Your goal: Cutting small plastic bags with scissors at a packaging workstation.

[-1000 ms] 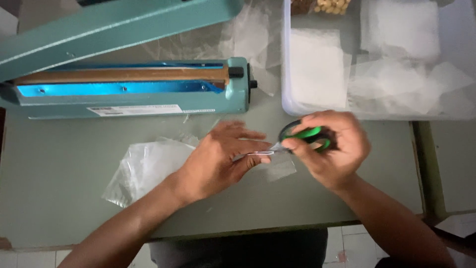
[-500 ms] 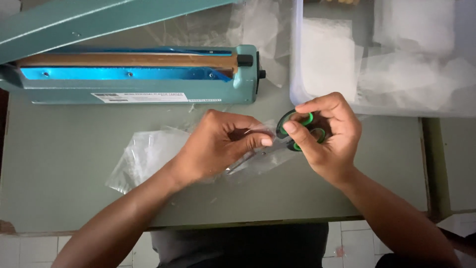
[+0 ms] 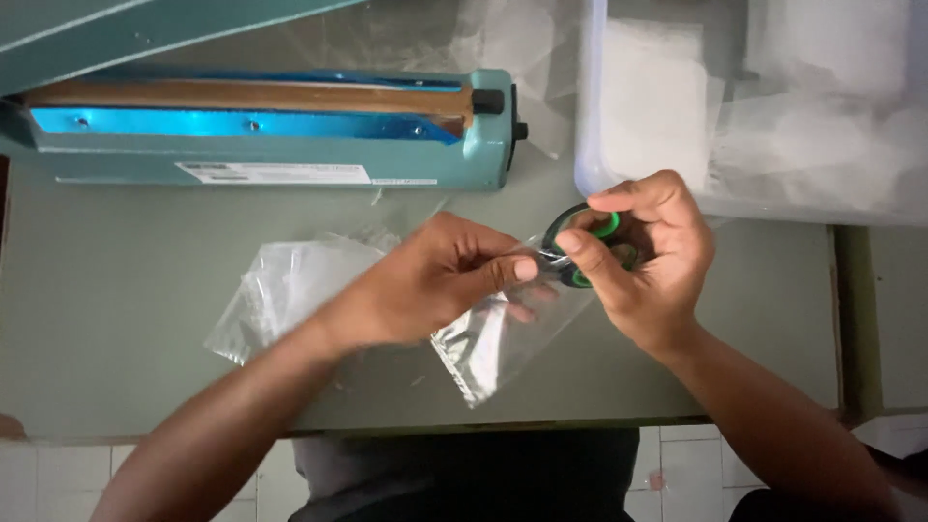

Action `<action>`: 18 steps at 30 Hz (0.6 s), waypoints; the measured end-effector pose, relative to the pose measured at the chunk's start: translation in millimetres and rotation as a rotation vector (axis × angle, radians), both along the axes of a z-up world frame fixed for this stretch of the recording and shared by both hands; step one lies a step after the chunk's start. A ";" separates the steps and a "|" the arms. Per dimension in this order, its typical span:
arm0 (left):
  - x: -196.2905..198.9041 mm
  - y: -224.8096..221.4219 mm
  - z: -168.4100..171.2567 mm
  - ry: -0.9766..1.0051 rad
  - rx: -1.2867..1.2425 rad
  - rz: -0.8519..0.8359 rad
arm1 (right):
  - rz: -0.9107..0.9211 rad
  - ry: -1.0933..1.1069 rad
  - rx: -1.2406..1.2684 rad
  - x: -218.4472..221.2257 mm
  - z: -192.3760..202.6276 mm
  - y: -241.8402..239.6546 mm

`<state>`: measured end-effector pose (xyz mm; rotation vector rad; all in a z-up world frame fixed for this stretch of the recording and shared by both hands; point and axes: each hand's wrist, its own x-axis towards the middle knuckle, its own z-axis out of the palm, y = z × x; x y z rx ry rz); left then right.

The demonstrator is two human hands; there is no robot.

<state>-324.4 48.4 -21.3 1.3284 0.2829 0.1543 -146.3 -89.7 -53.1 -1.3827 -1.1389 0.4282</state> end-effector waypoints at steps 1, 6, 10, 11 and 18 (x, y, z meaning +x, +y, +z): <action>-2.3 6.6 0.1 -0.019 -0.056 -0.141 | -0.009 -0.016 -0.001 0.4 0.9 0.0; -8.8 21.8 8.7 0.029 -0.065 -0.385 | -0.049 -0.030 -0.065 0.8 6.4 1.7; -5.7 12.1 10.8 -0.028 0.159 -0.143 | 0.031 0.019 -0.101 7.3 13.1 5.9; -5.9 10.5 11.8 -0.062 0.158 -0.084 | 0.037 0.029 -0.146 9.5 16.1 7.5; -6.2 9.8 4.3 -0.059 0.249 -0.022 | 0.081 0.029 -0.243 28.3 25.1 7.5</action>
